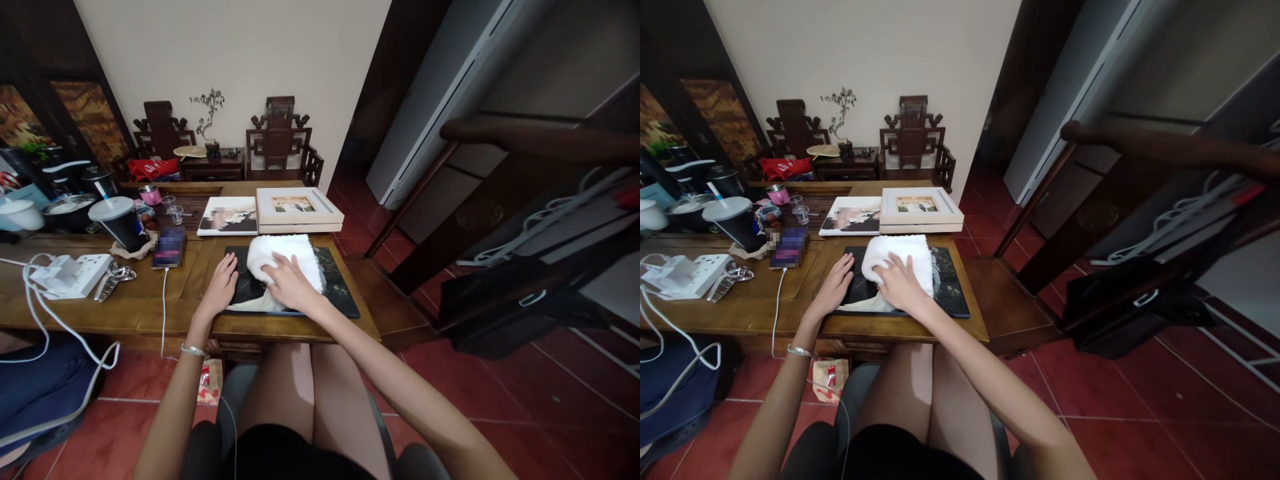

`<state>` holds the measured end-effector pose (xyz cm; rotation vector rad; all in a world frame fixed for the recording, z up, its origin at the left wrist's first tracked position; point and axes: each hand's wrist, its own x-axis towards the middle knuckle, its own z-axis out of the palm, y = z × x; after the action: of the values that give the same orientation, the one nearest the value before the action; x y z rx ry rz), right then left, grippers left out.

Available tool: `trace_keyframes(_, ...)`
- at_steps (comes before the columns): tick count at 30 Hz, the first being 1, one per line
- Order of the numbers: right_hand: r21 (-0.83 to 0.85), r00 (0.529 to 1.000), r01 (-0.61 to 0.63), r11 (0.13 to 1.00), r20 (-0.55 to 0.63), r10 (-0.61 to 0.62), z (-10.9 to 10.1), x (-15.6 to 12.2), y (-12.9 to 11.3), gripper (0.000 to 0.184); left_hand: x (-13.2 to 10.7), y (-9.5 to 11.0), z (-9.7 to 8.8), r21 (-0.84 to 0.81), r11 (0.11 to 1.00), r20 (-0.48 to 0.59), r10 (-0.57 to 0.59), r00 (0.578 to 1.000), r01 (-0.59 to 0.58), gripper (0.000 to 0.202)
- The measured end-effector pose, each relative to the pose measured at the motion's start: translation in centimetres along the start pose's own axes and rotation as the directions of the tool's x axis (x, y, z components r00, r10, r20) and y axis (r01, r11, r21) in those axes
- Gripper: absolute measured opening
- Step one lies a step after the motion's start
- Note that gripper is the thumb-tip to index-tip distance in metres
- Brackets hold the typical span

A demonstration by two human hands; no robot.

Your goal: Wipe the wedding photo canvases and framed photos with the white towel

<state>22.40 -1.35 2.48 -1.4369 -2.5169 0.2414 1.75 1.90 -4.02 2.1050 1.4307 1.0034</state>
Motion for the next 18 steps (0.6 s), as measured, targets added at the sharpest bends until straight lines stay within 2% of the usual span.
trace_keyframes(2, -0.018, 0.997, -0.072, 0.997, -0.043, 0.071, 0.6, 1.8, -0.5, 0.045, -0.1, 0.8, -0.3, -0.045, 0.999, -0.062, -0.031, 0.998, 0.029, 0.048)
trace_keyframes(3, -0.018, 0.997, -0.066, 0.998, -0.052, 0.065, 0.9, 2.2, -0.9, 0.045, -0.2, 1.3, -0.4, -0.068, 0.997, -0.104, -0.040, 0.994, 0.033, 0.048)
trace_keyframes(6, 0.010, 0.992, 0.120, 0.993, -0.031, -0.120, 1.5, 1.3, -2.3, 0.043, -0.6, 2.7, -1.0, -0.140, 0.990, -0.206, -0.021, 0.978, -0.008, 0.048)
trace_keyframes(9, 0.098, 0.937, 0.346, 0.933, 0.019, -0.350, 1.1, -1.7, -2.7, 0.038, -0.8, 3.4, -1.2, -0.181, 0.983, -0.230, -0.001, 0.973, -0.042, 0.049)
trace_keyframes(11, 0.165, 0.905, 0.412, 0.896, 0.040, -0.424, 0.3, -4.1, -2.0, 0.035, -0.8, 3.3, -1.2, -0.170, 0.984, -0.210, 0.007, 0.978, -0.044, 0.049)
trace_keyframes(14, 0.222, 0.913, 0.386, 0.896, 0.047, -0.405, -0.9, -6.8, -0.1, 0.034, -0.8, 2.9, -0.9, -0.112, 0.994, -0.123, -0.003, 0.992, -0.011, 0.048)
trace_keyframes(18, 0.156, 0.973, 0.224, 0.962, 0.021, -0.230, -1.2, -7.4, 2.9, 0.033, -0.6, 2.2, -0.6, 0.004, 1.000, -0.042, 0.001, 0.999, -0.001, 0.047)
